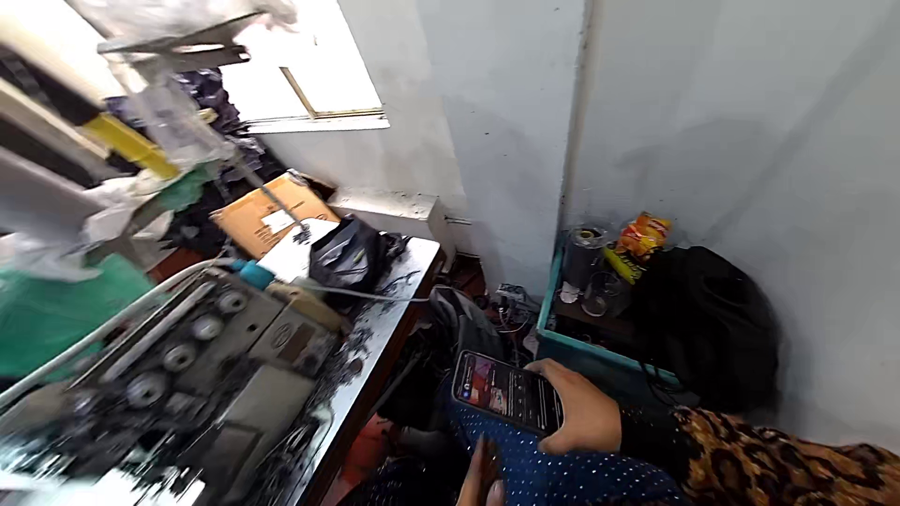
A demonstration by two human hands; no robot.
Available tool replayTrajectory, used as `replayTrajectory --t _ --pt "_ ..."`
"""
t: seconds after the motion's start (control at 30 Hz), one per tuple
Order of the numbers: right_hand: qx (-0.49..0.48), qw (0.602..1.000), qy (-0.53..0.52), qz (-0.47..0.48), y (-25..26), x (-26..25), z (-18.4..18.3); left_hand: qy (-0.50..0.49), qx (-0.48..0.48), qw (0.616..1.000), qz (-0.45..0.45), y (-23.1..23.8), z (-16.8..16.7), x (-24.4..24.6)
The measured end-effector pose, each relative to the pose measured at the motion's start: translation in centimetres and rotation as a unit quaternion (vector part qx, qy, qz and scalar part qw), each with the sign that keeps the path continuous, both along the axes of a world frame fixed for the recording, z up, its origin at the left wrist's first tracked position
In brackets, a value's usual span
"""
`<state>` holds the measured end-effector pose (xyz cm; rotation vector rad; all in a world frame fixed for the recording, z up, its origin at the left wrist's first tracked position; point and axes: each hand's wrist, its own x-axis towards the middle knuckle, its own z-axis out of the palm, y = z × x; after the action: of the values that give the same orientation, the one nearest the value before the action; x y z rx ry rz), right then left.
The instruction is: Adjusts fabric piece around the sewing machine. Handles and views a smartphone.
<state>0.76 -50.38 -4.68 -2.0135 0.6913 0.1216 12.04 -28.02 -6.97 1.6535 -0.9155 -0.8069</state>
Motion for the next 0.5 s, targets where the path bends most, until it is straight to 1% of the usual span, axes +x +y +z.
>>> replayTrajectory --t 0.03,0.1,0.13,0.17,0.23,0.3,0.33,0.4,0.5 --pt "0.004 1.000 -0.014 0.017 1.6 1.2 0.7 0.023 -0.017 0.999 0.028 -0.6 0.9 -0.5" --pt "0.019 0.998 -0.048 0.039 4.5 3.3 1.1 0.049 -0.043 0.987 0.147 -1.2 1.7 -1.1" --pt "0.037 0.996 -0.066 0.048 5.8 4.0 0.9 0.070 -0.052 0.974 0.211 -1.2 1.7 -1.1" --pt "0.061 0.993 -0.087 0.055 6.7 4.4 0.6 0.108 -0.067 0.958 0.257 -0.8 1.5 -0.9" --pt "0.131 0.981 -0.128 0.064 7.4 4.9 -0.4 0.220 -0.117 0.918 0.309 0.4 1.1 -0.1" --pt "0.209 0.966 -0.128 0.079 7.1 5.5 -1.0 0.307 -0.149 0.883 0.322 1.7 0.6 0.0" --pt "0.247 0.958 -0.117 0.086 6.8 6.0 -1.1 0.335 -0.159 0.873 0.316 2.2 0.1 0.0" --pt "0.291 0.948 -0.103 0.084 6.4 6.9 -1.3 0.368 -0.161 0.867 0.296 2.7 -0.8 -0.3" --pt "0.328 0.938 -0.102 0.057 6.4 7.5 -1.6 0.385 -0.151 0.869 0.272 2.7 -1.4 -0.4"
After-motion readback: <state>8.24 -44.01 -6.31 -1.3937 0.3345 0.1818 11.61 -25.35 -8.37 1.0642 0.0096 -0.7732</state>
